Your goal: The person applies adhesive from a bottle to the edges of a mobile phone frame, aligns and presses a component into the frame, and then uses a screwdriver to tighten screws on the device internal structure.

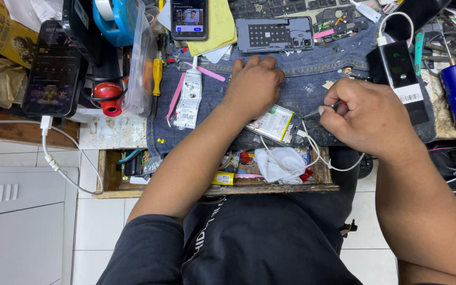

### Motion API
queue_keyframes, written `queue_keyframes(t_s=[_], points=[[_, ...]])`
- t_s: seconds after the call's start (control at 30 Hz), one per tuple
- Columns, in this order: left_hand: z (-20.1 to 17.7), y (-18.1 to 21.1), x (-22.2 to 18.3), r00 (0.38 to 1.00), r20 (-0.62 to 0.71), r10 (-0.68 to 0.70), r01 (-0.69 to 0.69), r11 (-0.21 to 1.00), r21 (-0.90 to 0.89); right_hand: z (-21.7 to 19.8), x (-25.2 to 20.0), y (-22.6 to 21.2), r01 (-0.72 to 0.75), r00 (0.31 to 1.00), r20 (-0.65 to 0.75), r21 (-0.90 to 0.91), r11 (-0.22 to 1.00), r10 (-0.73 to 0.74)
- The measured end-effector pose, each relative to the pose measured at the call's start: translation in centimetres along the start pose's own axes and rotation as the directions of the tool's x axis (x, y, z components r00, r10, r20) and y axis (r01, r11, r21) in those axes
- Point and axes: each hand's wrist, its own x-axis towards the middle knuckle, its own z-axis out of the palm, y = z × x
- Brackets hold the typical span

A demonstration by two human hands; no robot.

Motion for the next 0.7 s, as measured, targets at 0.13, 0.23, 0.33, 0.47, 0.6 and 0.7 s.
queue_keyframes(t_s=[0.13, 0.23, 0.33, 0.47, 0.6, 0.7], points=[[0.0, -0.3, 0.2, 0.999, 0.048, -0.012, 0.012, 1.0, 0.01, 0.1, 0.2, -0.2, 0.001, 1.0, 0.002, -0.011, 1.0, -0.001], [-0.3, -0.5, -0.1, 0.999, 0.03, 0.025, -0.025, 1.0, -0.003, 0.1, 0.5, -0.4, -0.002, 1.0, 0.017, -0.035, 0.999, 0.002], [-0.8, -0.3, -0.5, 1.0, 0.014, 0.017, -0.017, 1.0, -0.023, 0.0, 0.7, -1.1, 0.003, 1.0, 0.02, -0.073, 0.997, -0.001], [-1.6, 0.3, -1.4, 0.999, -0.037, 0.034, -0.036, 0.998, -0.056, -0.1, 1.3, -2.5, -0.028, 0.997, 0.062, -0.265, 0.964, 0.047], [-1.7, 0.5, -2.4, 0.993, -0.111, 0.033, -0.049, 0.987, -0.15, -0.1, 1.8, -3.5, 0.014, 0.99, 0.139, -0.36, 0.933, 0.038], [-1.7, 0.1, -3.0, 0.987, -0.162, -0.015, -0.018, 0.979, -0.202, -0.7, 2.8, -3.3, 0.133, 0.971, 0.225, -0.244, 0.961, -0.077]])
